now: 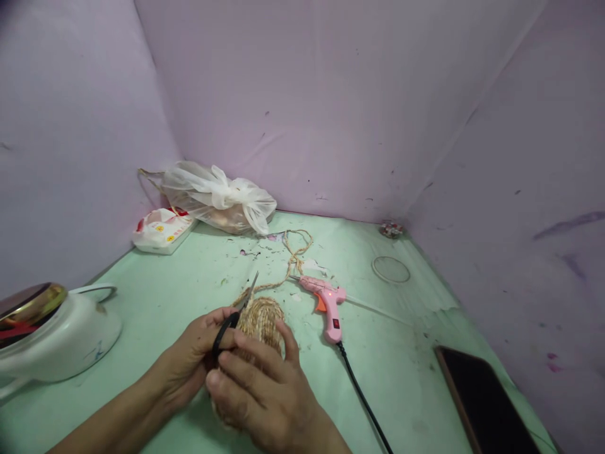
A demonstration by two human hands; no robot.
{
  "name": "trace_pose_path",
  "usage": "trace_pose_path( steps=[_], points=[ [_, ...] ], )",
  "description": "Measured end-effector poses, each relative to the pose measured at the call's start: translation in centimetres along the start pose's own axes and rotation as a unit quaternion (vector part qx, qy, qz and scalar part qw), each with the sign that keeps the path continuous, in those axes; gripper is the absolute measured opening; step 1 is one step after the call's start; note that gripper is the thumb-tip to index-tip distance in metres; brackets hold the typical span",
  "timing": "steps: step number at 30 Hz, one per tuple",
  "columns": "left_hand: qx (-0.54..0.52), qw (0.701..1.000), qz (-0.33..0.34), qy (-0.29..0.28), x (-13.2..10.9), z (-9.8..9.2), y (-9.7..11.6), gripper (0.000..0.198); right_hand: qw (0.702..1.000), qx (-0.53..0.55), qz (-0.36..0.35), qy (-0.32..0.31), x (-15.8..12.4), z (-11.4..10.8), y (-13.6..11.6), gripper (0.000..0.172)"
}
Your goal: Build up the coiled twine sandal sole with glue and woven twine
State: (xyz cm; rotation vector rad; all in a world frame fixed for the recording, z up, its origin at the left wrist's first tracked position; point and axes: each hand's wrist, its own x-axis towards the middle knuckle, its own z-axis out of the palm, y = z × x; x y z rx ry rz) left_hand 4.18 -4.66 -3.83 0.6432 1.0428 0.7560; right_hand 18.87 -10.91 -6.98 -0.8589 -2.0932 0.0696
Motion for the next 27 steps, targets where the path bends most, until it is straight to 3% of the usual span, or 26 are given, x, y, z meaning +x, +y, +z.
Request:
trace_pose_path(
  steps=[3,5,6,8,10,11,12,17,22,24,27],
  points=[
    [-0.009,0.999,0.039,0.003,0.2,-0.5,0.6,0.042,0.993,0.054,0.084,0.057,-0.1,0.0,0.5,0.082],
    [-0.013,0.998,0.062,-0.003,0.2,-0.8,1.2,0.045,0.953,0.151,0.215,0.152,0.0,-0.2,0.8,0.079],
    [-0.017,0.997,0.073,-0.008,0.2,-1.0,1.4,0.046,0.907,0.228,0.293,0.198,0.1,-0.3,0.8,0.075],
    [-0.027,0.995,0.092,-0.017,0.3,-1.1,1.4,0.046,0.766,0.417,0.432,0.232,0.6,-0.6,0.6,0.063],
    [-0.03,0.994,0.102,-0.027,0.3,-0.9,1.0,0.046,0.624,0.581,0.497,0.163,1.2,-0.7,0.1,0.051],
    [-0.025,0.994,0.102,-0.031,0.3,-0.8,0.7,0.046,0.582,0.628,0.503,0.122,1.5,-0.6,-0.2,0.049],
    [-0.016,0.994,0.1,-0.035,0.3,-0.6,0.3,0.046,0.559,0.65,0.504,0.104,1.8,-0.5,-0.5,0.047],
    [0.076,0.988,0.126,-0.05,0.4,-0.3,-0.2,0.05,0.547,0.619,0.539,0.167,1.9,0.5,-0.6,0.04],
    [0.188,0.972,0.137,-0.021,-0.1,-1.6,2.6,0.035,0.524,0.589,0.562,0.249,1.2,0.1,1.1,0.031],
    [0.248,0.962,0.096,-0.059,-0.8,-2.1,3.8,0.029,0.523,0.583,0.557,0.277,1.1,-0.3,1.7,0.034],
    [0.322,0.931,0.012,-0.173,-1.9,-2.4,4.6,0.024,0.531,0.57,0.54,0.32,1.2,-0.8,2.1,0.043]
  ],
)
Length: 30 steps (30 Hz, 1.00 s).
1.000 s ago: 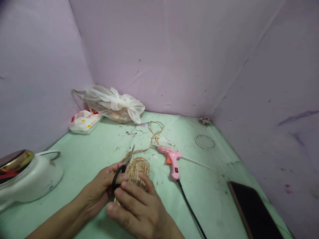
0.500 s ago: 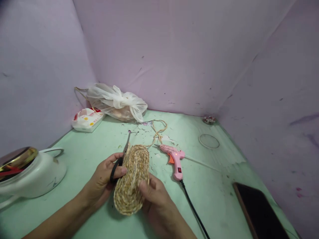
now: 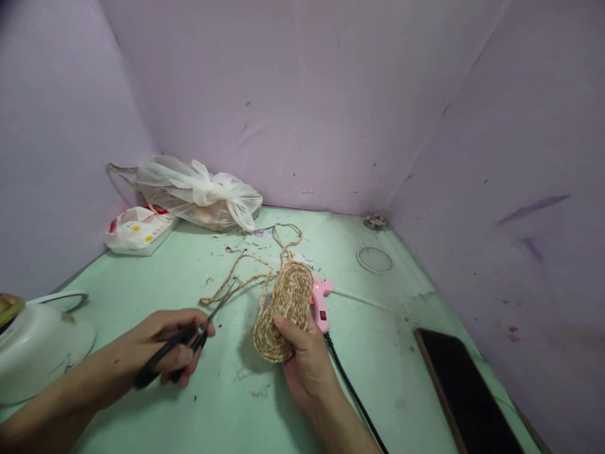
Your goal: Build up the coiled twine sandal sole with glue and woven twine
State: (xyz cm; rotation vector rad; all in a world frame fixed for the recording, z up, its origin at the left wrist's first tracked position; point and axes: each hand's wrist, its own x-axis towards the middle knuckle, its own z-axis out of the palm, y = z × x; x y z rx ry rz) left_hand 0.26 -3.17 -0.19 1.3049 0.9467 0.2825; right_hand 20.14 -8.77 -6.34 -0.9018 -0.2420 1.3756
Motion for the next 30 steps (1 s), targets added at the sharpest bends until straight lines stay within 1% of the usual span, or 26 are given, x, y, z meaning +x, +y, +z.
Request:
trace_pose_path(
  steps=[1,2,4,7,10,13,17,19,21,24,26,28,30],
  points=[
    [0.013,0.999,-0.014,-0.033,-0.2,0.1,0.0,0.024,1.0,0.005,-0.016,0.004,0.0,0.0,-0.1,0.046],
    [0.025,0.998,-0.02,-0.052,-0.4,0.4,0.0,0.023,0.999,0.01,-0.029,0.006,0.1,0.0,-0.2,0.049],
    [0.047,0.996,-0.018,-0.068,-0.3,1.1,-0.2,0.022,0.999,0.016,-0.047,0.004,0.0,0.0,-0.2,0.055],
    [0.064,0.994,-0.006,-0.092,0.2,2.2,-0.4,0.017,0.999,0.019,-0.04,-0.006,-0.2,0.1,-0.1,0.062],
    [0.069,0.991,0.014,-0.11,0.5,2.8,-0.3,0.016,0.999,0.025,-0.026,-0.016,-0.4,0.2,0.0,0.06],
    [0.119,0.989,0.03,-0.08,0.5,3.0,-0.6,0.022,0.999,0.032,-0.006,-0.014,-0.6,0.4,0.0,0.05],
    [0.193,0.979,0.067,-0.011,0.8,3.4,-1.4,0.029,0.998,0.056,0.032,0.001,-0.5,0.5,-0.4,0.025],
    [0.21,0.974,0.086,0.003,1.0,3.6,-1.7,0.029,0.996,0.076,0.037,0.004,-0.5,0.6,-0.6,0.017],
    [0.224,0.97,0.096,0.008,1.3,3.8,-1.7,0.028,0.994,0.102,0.048,0.014,-0.6,0.8,-0.9,0.016],
    [0.235,0.967,0.097,0.01,1.5,3.8,-1.6,0.028,0.985,0.143,0.083,0.041,-0.7,1.1,-1.2,0.016],
    [0.24,0.966,0.096,0.008,1.5,3.7,-1.6,0.029,0.983,0.153,0.088,0.047,-0.8,1.3,-1.3,0.016],
    [0.247,0.964,0.101,0.006,1.4,3.6,-1.5,0.029,0.987,0.14,0.078,0.027,-0.7,1.2,-1.0,0.015],
    [0.25,0.961,0.115,0.002,1.3,3.4,-1.4,0.029,0.99,0.116,0.079,-0.007,-0.6,1.0,-0.7,0.013]
  ],
)
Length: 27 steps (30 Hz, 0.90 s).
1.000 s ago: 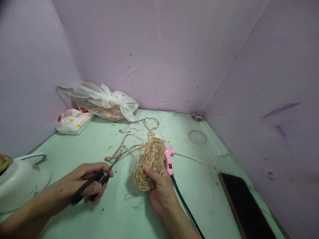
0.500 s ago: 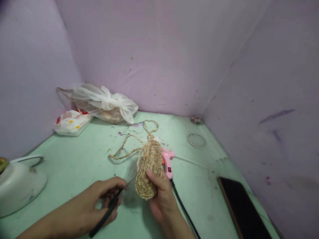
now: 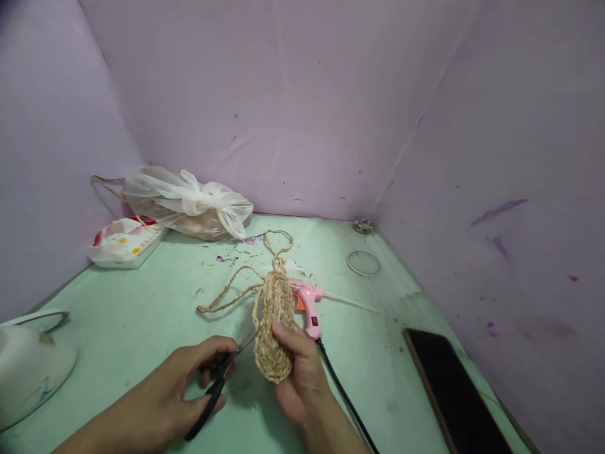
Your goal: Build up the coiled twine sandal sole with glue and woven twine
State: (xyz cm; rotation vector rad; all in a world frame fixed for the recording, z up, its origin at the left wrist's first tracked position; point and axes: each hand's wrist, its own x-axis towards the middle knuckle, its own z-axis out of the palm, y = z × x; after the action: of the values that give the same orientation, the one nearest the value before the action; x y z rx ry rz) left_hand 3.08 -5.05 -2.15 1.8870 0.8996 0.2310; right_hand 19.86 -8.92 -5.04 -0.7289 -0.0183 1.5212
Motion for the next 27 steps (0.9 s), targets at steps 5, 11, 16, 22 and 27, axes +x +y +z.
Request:
trace_pose_path(
  steps=[5,11,16,22,27],
  points=[
    [-0.01,0.999,0.035,0.022,-0.1,-0.3,-0.1,0.039,0.997,-0.061,0.023,-0.037,0.1,-0.6,0.3,0.015],
    [0.011,0.999,0.043,0.008,0.1,-0.7,-1.5,0.032,0.985,-0.152,-0.071,-0.042,0.3,-0.8,-0.1,0.032],
    [0.025,0.998,0.055,0.002,0.3,-0.8,-1.9,0.027,0.969,-0.204,-0.138,-0.029,0.5,-1.2,0.2,0.043],
    [-0.009,0.999,0.042,-0.03,0.3,-0.3,-1.1,0.019,0.964,-0.212,-0.16,-0.024,0.5,-1.3,0.6,0.044],
    [-0.035,0.998,0.02,-0.043,0.5,-0.3,-0.9,0.014,0.955,-0.228,-0.187,0.0,0.4,-1.1,0.7,0.045]
  ],
)
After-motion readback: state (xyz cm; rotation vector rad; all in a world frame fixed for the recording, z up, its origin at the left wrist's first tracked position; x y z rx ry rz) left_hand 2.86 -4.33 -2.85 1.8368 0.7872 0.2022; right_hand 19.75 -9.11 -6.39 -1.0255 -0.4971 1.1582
